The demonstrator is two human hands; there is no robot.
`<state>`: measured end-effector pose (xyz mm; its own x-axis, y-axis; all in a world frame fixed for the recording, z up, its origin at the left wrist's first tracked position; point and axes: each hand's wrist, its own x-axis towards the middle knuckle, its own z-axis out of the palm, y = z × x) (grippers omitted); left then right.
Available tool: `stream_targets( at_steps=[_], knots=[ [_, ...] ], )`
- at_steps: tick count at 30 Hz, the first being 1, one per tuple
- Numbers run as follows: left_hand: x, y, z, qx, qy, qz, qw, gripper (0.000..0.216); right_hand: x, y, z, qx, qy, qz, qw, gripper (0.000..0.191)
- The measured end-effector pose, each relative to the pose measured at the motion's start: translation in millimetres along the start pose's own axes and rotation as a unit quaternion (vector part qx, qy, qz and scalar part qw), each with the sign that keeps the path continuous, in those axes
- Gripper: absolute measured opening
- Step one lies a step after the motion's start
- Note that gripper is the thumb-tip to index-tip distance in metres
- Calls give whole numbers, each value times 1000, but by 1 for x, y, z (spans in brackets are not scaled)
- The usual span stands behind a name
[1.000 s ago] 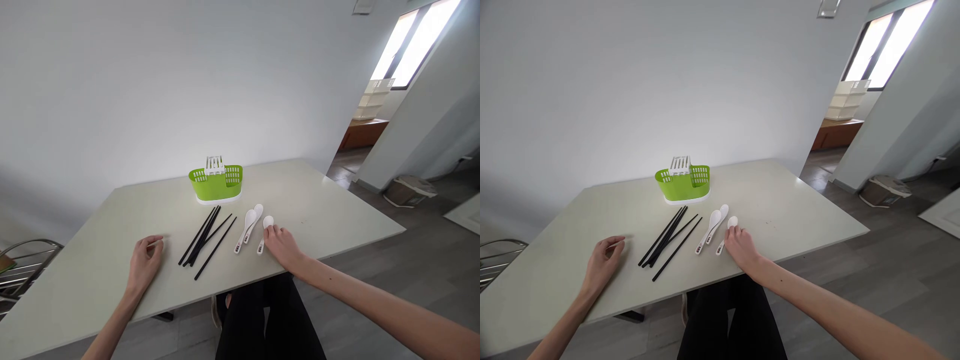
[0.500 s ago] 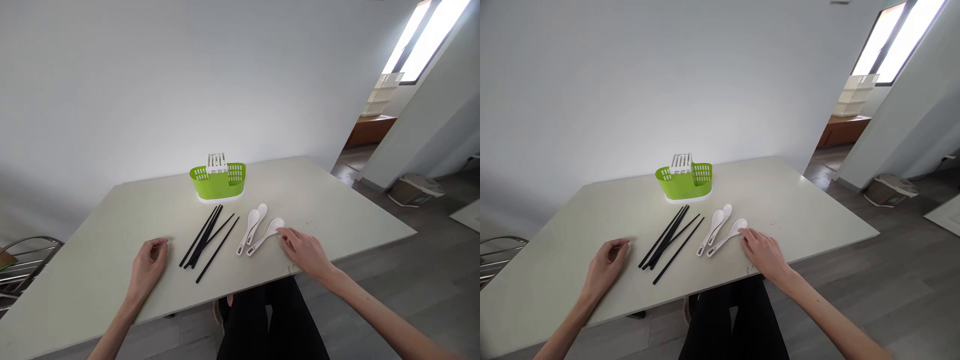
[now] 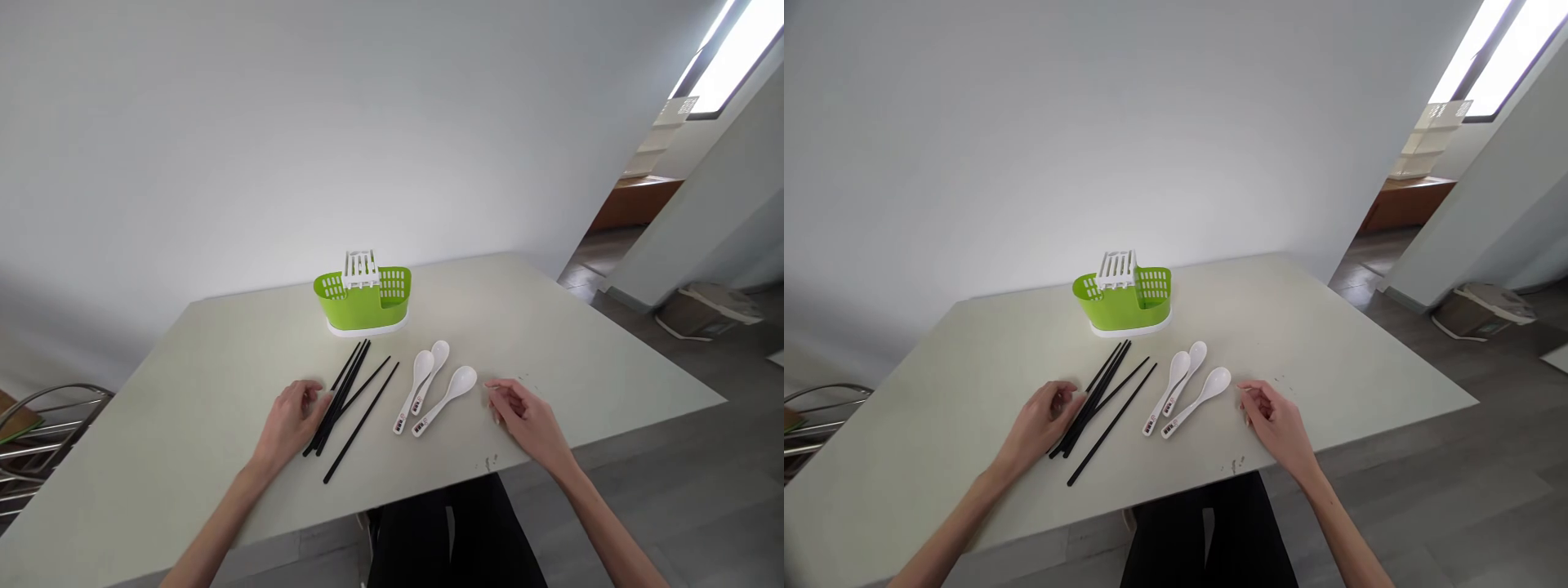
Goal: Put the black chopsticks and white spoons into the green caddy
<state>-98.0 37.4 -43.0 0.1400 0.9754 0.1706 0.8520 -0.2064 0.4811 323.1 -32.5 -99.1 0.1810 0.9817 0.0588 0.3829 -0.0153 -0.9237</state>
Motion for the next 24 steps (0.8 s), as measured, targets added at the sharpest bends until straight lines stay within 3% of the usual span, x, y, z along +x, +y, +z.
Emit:
stream_targets(
  at_steps=[6,16,24],
  knots=[
    [21,5,6,68,-45,21,996,48,0,-2,1,6,4,10,1000,47],
    [30,-2,-24,123,-159,-33,979,36,1,2,2,0,12,8,1000,46],
    [29,22,-21,138,-194,-42,970,31,-2,4,3,1,11,22,1000,45]
  ],
)
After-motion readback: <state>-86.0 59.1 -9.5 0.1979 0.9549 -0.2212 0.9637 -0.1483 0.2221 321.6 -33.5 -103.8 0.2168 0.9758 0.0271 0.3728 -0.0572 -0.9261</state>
